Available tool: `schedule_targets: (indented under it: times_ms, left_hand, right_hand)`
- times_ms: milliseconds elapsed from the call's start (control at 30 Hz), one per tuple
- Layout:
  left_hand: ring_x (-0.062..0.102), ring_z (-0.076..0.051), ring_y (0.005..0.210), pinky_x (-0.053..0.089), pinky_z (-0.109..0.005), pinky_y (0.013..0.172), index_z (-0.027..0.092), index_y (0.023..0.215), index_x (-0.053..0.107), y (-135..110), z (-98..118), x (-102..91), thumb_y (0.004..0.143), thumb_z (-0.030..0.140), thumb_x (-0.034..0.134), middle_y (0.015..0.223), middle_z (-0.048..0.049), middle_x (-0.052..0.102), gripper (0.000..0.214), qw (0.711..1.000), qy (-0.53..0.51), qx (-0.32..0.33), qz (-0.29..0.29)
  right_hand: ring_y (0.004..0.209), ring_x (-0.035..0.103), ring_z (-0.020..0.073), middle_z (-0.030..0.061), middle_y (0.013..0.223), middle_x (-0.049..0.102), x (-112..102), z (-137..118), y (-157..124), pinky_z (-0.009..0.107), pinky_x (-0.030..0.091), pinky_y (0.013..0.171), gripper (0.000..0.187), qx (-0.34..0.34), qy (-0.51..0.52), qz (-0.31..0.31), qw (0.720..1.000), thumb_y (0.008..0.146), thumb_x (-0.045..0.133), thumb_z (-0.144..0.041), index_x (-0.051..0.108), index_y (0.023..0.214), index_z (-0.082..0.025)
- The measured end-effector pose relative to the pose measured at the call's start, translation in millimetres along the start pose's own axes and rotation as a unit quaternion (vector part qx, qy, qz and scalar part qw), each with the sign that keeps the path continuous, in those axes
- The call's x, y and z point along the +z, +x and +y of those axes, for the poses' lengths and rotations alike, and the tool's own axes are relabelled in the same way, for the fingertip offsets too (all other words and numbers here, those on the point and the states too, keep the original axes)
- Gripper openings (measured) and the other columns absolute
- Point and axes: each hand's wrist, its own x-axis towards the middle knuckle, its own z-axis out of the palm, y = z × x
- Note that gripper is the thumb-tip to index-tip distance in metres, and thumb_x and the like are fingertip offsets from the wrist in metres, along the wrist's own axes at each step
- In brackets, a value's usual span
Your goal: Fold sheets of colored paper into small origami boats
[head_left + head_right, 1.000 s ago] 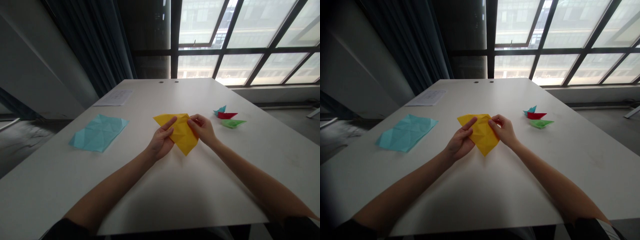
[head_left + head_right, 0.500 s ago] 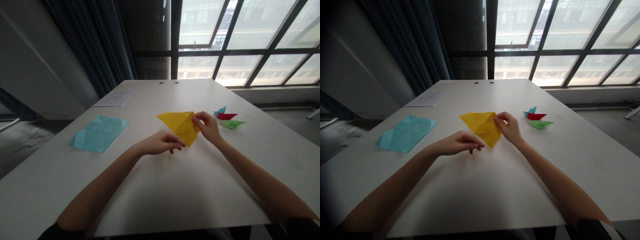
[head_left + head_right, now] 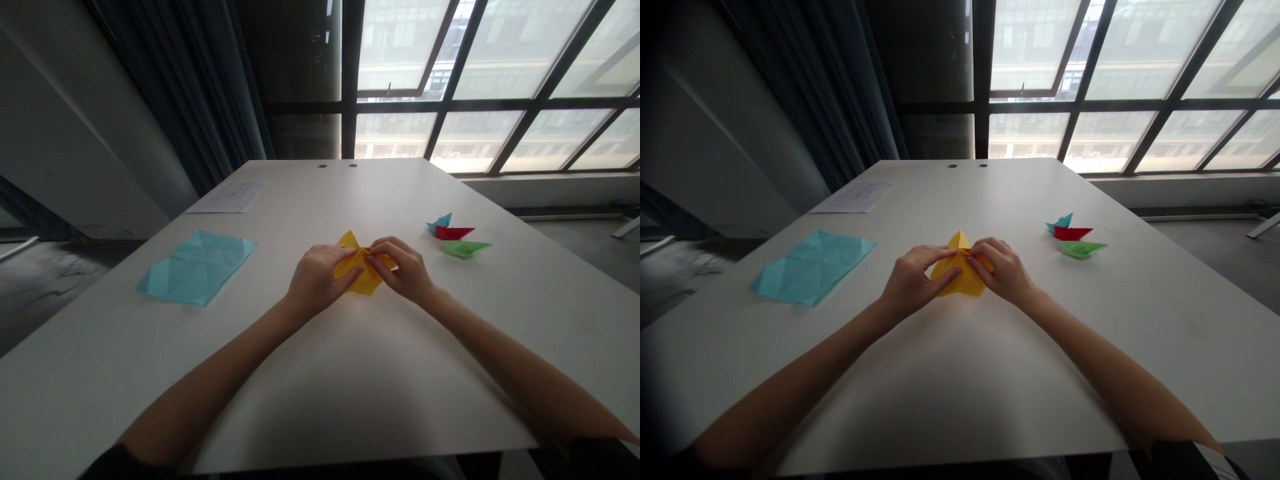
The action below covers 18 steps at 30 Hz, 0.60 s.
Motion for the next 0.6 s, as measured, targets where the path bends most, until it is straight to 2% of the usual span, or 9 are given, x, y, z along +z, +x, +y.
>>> schedule_targets:
  times_ms: [100,267,333,467,533,600]
  left_hand:
    - [0.056,-0.026,0.093,0.031,-0.039,0.095,0.024,0.087,0.070,1.1,1.1,0.4,0.062,0.026,0.071,0.092,-0.0067,0.067,0.025,1.000,-0.019,-0.001,0.005]
    - [0.039,-0.027,0.119,0.021,-0.040,0.104,0.023,0.070,0.069,7.7,10.9,-5.3,0.060,0.021,0.071,0.115,-0.0060,0.059,0.010,0.996,-0.084,0.012,0.008]
    - [0.036,-0.027,0.122,0.019,-0.042,0.105,0.022,0.069,0.068,9.4,12.4,-7.1,0.061,0.021,0.071,0.110,-0.0064,0.062,0.008,0.994,-0.109,0.005,-0.011]
    - [0.038,-0.027,0.121,0.022,-0.039,0.103,0.020,0.069,0.066,10.0,9.1,-8.4,0.065,0.023,0.068,0.083,-0.0066,0.067,0.005,0.992,-0.122,0.003,-0.043]
    - [0.044,-0.027,0.115,0.026,-0.037,0.101,0.020,0.067,0.066,9.7,6.4,-8.8,0.064,0.024,0.069,0.078,-0.0060,0.065,0.006,0.992,-0.106,0.011,-0.060]
    - [0.053,-0.026,0.102,0.035,-0.036,0.094,0.019,0.072,0.066,9.4,4.0,-9.5,0.061,0.025,0.071,0.080,-0.0059,0.064,0.013,0.992,-0.092,0.007,-0.091]
  right_hand:
    - [0.082,0.058,0.0168,0.0058,0.086,0.061,0.2,0.0,-0.3,0.032,0.047,0.076,0.006,-0.020,-0.003,-0.006,1.000,0.081,0.050,-0.022,0.055,0.085,-0.022]
    - [0.082,0.058,0.0171,0.0057,0.087,0.061,-1.0,-2.0,1.4,0.032,0.047,0.076,0.008,-0.026,0.018,-0.038,0.999,0.082,0.049,-0.024,0.056,0.086,-0.023]
    - [0.080,0.058,0.0165,0.0055,0.088,0.061,-2.1,-4.4,2.7,0.031,0.047,0.074,0.009,-0.010,0.038,-0.048,0.998,0.082,0.049,-0.026,0.057,0.086,-0.023]
    - [0.077,0.058,0.0151,0.0045,0.086,0.061,-4.8,-10.1,5.3,0.028,0.047,0.071,0.010,0.027,0.072,-0.059,0.995,0.081,0.050,-0.028,0.057,0.085,-0.022]
    - [0.076,0.058,0.0150,0.0041,0.085,0.061,-5.6,-11.9,6.2,0.028,0.047,0.070,0.010,0.039,0.085,-0.063,0.994,0.081,0.051,-0.028,0.058,0.084,-0.022]
    - [0.075,0.058,0.0153,0.0037,0.083,0.061,-5.6,-12.6,6.6,0.028,0.047,0.069,0.010,0.056,0.089,-0.058,0.993,0.080,0.052,-0.030,0.058,0.082,-0.022]
